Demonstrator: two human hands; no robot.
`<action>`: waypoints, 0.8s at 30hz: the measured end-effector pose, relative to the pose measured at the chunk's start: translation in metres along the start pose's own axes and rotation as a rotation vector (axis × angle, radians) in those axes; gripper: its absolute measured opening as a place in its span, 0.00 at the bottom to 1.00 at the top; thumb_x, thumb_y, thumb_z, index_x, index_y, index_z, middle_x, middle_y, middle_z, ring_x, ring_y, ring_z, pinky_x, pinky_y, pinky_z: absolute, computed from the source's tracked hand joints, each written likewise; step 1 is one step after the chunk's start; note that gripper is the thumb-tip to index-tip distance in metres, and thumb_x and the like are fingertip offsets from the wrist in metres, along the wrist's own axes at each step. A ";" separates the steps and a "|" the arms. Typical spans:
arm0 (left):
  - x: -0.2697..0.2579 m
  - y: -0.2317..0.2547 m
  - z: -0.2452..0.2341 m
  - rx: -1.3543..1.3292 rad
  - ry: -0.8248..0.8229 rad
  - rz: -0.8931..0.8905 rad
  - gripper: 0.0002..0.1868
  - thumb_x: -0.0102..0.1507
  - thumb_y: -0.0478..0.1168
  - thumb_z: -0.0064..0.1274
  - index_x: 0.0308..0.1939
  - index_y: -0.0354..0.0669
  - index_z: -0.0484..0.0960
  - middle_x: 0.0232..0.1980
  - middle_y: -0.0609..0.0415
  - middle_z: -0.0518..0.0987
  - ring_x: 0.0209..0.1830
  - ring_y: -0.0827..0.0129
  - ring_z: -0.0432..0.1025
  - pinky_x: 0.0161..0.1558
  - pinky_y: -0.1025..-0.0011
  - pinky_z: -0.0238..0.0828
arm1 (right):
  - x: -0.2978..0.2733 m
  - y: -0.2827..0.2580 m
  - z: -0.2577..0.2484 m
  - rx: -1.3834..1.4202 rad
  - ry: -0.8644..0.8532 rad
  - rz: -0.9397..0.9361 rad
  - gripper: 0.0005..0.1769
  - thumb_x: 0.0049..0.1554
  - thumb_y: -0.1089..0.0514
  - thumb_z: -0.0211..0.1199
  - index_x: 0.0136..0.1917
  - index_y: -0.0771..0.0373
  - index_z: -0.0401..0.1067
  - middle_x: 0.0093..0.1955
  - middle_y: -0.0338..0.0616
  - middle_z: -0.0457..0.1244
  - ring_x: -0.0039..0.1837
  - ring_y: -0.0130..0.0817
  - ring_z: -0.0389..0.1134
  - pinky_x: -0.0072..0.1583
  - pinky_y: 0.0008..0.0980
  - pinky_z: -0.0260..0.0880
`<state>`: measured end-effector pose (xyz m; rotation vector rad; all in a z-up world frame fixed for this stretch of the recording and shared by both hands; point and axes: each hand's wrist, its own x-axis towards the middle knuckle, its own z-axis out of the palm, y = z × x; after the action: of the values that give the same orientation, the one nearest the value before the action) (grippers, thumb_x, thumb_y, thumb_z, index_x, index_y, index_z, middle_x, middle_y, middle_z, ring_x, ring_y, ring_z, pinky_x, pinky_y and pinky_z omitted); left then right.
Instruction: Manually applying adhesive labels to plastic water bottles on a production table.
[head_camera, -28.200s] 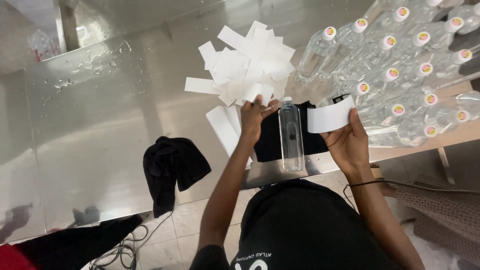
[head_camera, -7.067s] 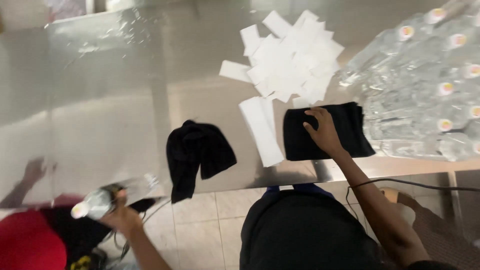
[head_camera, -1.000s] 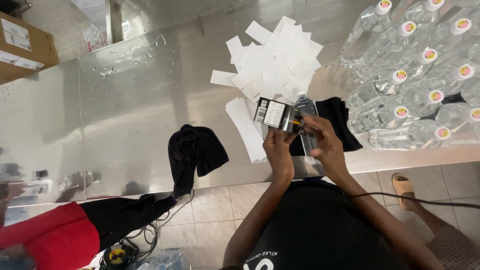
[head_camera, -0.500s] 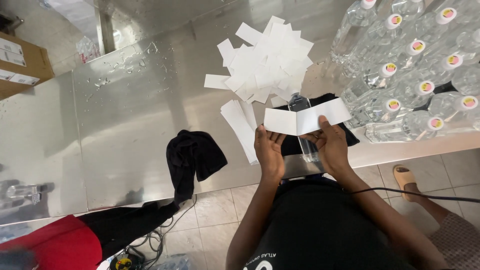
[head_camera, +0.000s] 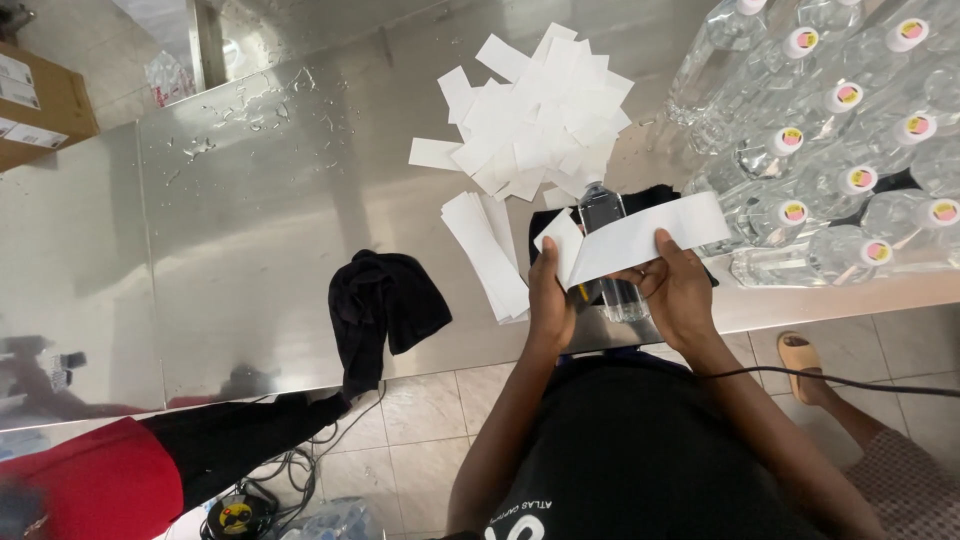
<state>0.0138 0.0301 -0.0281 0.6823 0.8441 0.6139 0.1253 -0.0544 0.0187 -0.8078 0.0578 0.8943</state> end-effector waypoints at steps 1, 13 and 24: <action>0.005 -0.003 -0.007 0.008 0.065 0.010 0.46 0.73 0.72 0.46 0.78 0.35 0.70 0.69 0.38 0.78 0.70 0.56 0.73 0.72 0.53 0.66 | 0.005 -0.001 -0.010 -0.030 -0.049 0.038 0.27 0.75 0.53 0.56 0.33 0.60 0.70 0.31 0.48 0.70 0.40 0.43 0.78 0.59 0.63 0.85; 0.031 -0.050 -0.025 0.575 0.253 0.488 0.25 0.82 0.54 0.40 0.42 0.40 0.81 0.33 0.50 0.78 0.43 0.76 0.73 0.50 0.64 0.74 | 0.023 0.038 -0.062 -0.511 -0.362 -0.017 0.38 0.63 0.26 0.56 0.58 0.65 0.75 0.35 0.40 0.65 0.47 0.33 0.68 0.61 0.59 0.71; -0.001 0.009 0.012 0.053 0.068 0.099 0.41 0.75 0.69 0.40 0.71 0.34 0.74 0.65 0.37 0.83 0.68 0.55 0.77 0.67 0.61 0.73 | 0.006 0.016 -0.013 -0.575 0.078 -0.040 0.11 0.68 0.58 0.71 0.59 0.67 0.77 0.31 0.33 0.58 0.35 0.22 0.64 0.52 0.34 0.83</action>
<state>0.0215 0.0320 -0.0148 0.7585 0.8965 0.7090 0.1210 -0.0532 -0.0028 -1.3743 -0.1541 0.8495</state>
